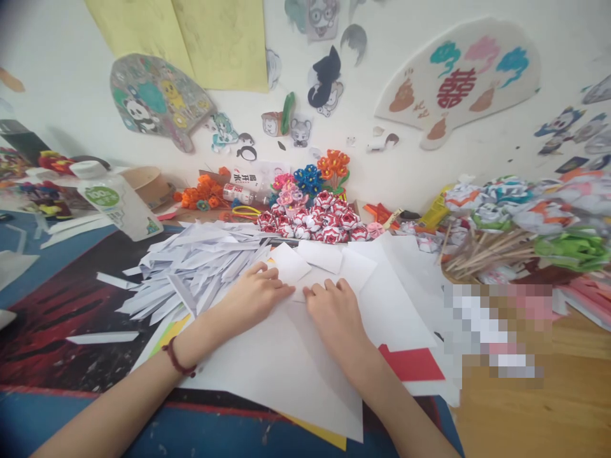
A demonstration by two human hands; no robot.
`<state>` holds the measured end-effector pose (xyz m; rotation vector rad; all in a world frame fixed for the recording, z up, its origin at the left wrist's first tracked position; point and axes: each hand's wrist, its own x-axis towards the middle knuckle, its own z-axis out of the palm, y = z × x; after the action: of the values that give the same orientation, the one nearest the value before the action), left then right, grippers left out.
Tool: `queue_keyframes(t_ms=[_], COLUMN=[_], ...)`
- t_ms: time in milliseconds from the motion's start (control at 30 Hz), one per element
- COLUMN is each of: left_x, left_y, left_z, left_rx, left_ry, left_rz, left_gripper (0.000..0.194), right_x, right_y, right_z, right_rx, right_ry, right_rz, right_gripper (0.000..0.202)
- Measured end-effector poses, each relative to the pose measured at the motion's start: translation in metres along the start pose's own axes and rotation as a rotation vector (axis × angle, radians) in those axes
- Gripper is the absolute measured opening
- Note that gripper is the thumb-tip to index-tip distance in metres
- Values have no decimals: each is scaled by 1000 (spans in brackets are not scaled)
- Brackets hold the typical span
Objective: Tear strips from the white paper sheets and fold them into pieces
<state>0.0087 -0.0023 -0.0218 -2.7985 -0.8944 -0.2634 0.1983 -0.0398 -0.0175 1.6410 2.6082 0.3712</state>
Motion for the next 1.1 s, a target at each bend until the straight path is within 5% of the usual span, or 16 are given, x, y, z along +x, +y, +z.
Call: queue_keyframes(t_ms=[267, 500, 833, 1100], left_x=[4, 12, 12, 12], left_y=[-3, 3, 8, 2], left_z=[9, 20, 13, 13], left_rx=[-122, -263, -174, -280], left_ry=[36, 125, 71, 57], left_rz=[-200, -290, -176, -160], left_gripper=[25, 10, 8, 21], right_x=[-3, 6, 11, 13], right_y=[15, 9, 11, 22], right_z=[6, 16, 28, 25], right_rx=[249, 460, 642, 719], right_ry=[63, 157, 181, 175], right_rz=[60, 85, 177, -6], right_gripper=[26, 17, 11, 14])
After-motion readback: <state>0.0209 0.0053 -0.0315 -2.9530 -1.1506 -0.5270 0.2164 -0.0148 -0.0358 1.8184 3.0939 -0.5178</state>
